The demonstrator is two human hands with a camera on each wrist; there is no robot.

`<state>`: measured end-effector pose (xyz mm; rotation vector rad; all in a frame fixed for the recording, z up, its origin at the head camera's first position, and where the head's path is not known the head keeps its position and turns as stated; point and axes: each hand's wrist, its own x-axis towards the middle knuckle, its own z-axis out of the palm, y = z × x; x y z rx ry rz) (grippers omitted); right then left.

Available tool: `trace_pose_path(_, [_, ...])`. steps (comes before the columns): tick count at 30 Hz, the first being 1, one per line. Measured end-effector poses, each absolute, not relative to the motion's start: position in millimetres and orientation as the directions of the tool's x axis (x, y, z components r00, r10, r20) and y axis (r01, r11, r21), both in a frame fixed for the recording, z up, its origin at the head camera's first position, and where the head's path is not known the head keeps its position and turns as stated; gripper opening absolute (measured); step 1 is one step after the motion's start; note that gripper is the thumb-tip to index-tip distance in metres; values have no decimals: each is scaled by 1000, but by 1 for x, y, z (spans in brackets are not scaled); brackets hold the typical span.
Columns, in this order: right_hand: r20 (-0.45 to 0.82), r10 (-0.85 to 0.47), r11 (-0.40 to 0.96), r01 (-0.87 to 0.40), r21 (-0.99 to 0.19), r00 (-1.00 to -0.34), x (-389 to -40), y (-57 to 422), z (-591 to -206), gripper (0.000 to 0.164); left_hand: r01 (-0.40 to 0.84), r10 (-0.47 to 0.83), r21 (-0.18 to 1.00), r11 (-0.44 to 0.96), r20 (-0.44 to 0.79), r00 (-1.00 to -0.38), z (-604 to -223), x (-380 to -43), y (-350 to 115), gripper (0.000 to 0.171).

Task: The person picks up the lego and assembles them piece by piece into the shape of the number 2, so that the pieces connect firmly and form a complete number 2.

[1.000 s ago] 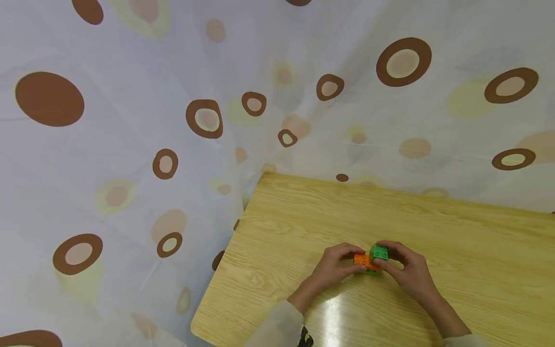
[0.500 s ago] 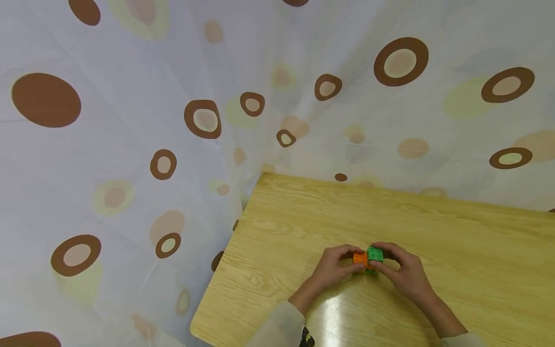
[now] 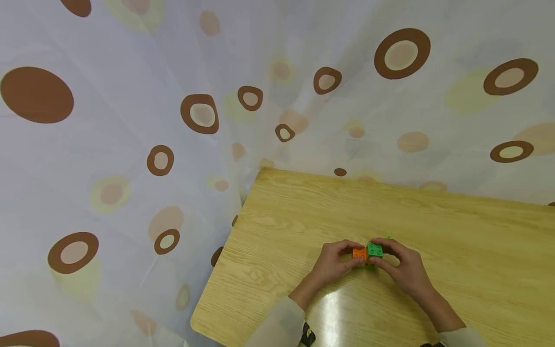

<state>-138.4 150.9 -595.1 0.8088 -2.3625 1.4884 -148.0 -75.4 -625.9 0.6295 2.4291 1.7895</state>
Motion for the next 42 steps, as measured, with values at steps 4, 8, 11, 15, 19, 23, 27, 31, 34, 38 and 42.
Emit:
trace_pose_path(4, [495,-324,354,-589,-726,-806,-137,151,-594,62,284,347,938,198,204,-915,-628,-146,-73,30])
trace_pose_path(8, [489,-337,408,-592,-695,-805,-137,153,-596,60,293,344,937,191,215,-914,-629,-145,-73,30])
trace_pose_path(11, [487,-350,452,-600,-661,-800,-140,153,-596,59,300,345,933,200,219,-913,-629,-147,-72,30])
trace_pose_path(15, [493,-367,483,-614,-624,-789,-145,153,-596,59,289,341,935,203,210,-916,-627,-150,-74,30])
trace_pose_path(19, [486,-374,506,-613,-607,-790,-145,155,-597,60,271,340,943,194,195,-920,-627,-150,-74,29])
trace_pose_path(23, [482,-373,508,-609,-609,-793,-144,155,-598,60,284,346,939,194,206,-915,-628,-150,-74,30])
trace_pose_path(27, [471,-385,488,-609,-626,-793,-144,156,-595,61,291,348,936,197,211,-913,-626,-148,-74,30])
trace_pose_path(31, [429,-412,432,-587,-685,-804,-146,163,-593,68,279,338,937,208,199,-920,-626,-144,-76,31])
trace_pose_path(34, [383,-411,392,-539,-745,-827,-149,178,-591,77,272,339,936,225,186,-922,-625,-140,-78,31])
trace_pose_path(38, [313,-369,408,-455,-792,-875,-155,200,-591,75,279,354,928,247,182,-918,-623,-136,-81,32])
trace_pose_path(42, [222,-341,450,-366,-814,-914,-164,215,-598,69,279,354,925,260,177,-918,-621,-133,-84,32])
